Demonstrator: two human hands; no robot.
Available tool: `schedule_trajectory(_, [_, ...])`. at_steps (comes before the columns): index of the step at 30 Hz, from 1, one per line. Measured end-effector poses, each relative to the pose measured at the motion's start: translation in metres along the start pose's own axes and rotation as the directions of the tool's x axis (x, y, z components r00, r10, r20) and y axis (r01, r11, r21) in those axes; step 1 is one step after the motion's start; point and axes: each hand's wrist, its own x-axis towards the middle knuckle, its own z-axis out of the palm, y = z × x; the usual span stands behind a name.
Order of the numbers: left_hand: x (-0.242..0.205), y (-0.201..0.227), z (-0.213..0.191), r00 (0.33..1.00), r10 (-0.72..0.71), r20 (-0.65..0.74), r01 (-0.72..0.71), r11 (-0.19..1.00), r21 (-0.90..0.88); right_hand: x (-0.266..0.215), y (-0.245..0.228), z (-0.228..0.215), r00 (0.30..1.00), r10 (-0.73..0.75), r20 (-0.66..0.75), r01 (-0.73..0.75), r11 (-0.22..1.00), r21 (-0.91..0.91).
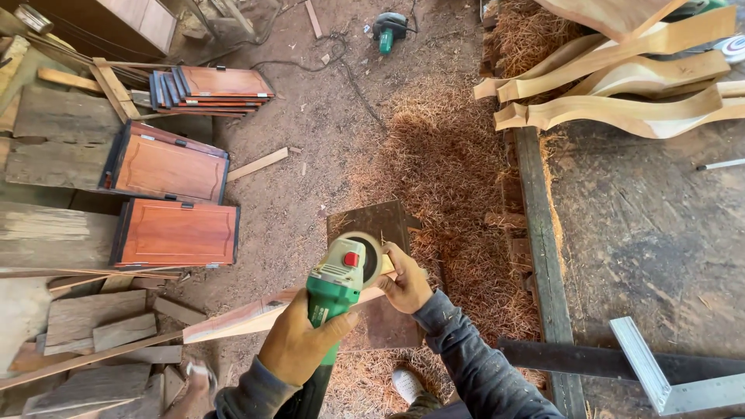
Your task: The person uses a handheld angle grinder to sand the edges and surfaces of a wooden plank. They hold the wood with one hand and move the tool along the length of the plank, generating wood shavings. The person flips the plank over to sand the other side.
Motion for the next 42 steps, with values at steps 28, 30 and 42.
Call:
schedule_trajectory(28, [-0.044,-0.072,-0.019,0.949,0.077,-0.307,-0.161,0.952,-0.262,0.028,-0.038,-0.021,0.975,-0.166,0.151,0.218,0.861,-0.459])
schedule_trajectory(30, [-0.049,-0.097,-0.026,0.928,0.059,-0.369,-0.162,0.953,-0.256,0.044,-0.055,-0.013,0.946,-0.201,0.253,0.318,0.718,-0.619])
schedule_trajectory(42, [-0.057,-0.129,-0.033,0.896,-0.032,-0.444,-0.172,0.894,-0.413,0.045,-0.048,0.008,0.907,0.2,0.371,0.259,0.429,-0.865])
